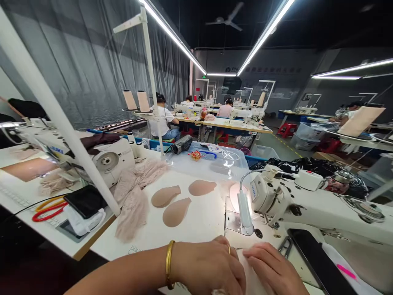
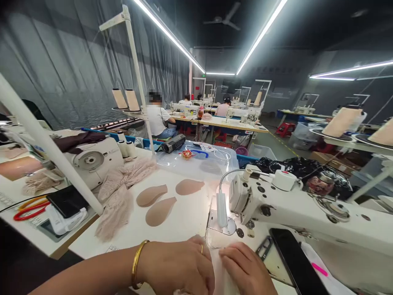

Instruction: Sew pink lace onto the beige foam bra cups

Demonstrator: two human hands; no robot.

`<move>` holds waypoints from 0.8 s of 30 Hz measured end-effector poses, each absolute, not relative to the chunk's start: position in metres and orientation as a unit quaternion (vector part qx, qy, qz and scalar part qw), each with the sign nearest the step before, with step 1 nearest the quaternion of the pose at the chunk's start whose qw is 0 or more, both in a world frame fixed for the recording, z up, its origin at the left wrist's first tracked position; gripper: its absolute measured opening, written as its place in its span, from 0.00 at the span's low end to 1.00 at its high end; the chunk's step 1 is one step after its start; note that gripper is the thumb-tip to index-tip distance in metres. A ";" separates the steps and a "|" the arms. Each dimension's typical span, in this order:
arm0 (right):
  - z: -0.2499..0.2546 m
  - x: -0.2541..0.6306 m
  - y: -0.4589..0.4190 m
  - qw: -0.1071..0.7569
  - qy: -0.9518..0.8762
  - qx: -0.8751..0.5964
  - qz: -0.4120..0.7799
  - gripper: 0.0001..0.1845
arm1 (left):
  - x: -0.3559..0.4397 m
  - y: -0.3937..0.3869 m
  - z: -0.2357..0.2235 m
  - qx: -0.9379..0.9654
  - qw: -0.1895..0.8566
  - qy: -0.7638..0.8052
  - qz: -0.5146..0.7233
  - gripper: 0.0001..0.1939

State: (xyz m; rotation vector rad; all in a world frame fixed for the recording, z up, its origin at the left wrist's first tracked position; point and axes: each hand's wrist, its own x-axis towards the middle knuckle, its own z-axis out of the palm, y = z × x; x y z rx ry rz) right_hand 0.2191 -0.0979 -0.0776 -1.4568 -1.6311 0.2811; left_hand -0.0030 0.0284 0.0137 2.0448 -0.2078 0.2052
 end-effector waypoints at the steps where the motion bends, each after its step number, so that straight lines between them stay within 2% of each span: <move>1: -0.074 0.231 -0.088 0.430 -0.693 -0.571 0.094 0.17 | 0.006 0.037 0.008 0.898 0.419 -0.105 0.087 0.08; 3: -0.069 0.251 -0.069 0.277 -0.818 -0.505 -0.006 0.16 | 0.024 0.054 -0.004 0.945 0.299 -0.101 0.091 0.09; 5: -0.067 0.263 -0.057 0.229 -0.830 -0.508 -0.035 0.22 | 0.039 0.066 -0.014 0.958 0.257 -0.096 0.088 0.08; 8: -0.066 0.268 -0.055 0.241 -0.815 -0.526 -0.046 0.27 | 0.047 0.073 -0.021 0.963 0.235 -0.095 0.094 0.06; 14: -0.075 0.268 -0.063 0.214 -0.813 -0.542 -0.024 0.22 | 0.044 0.056 -0.027 0.971 0.211 -0.015 0.111 0.02; 19: -0.078 0.275 -0.059 0.204 -0.802 -0.555 -0.081 0.23 | 0.048 0.046 -0.035 0.970 0.213 0.017 0.114 0.08; 24: -0.078 0.279 -0.058 0.197 -0.797 -0.561 -0.106 0.20 | 0.053 0.044 -0.042 0.966 0.227 0.032 0.123 0.09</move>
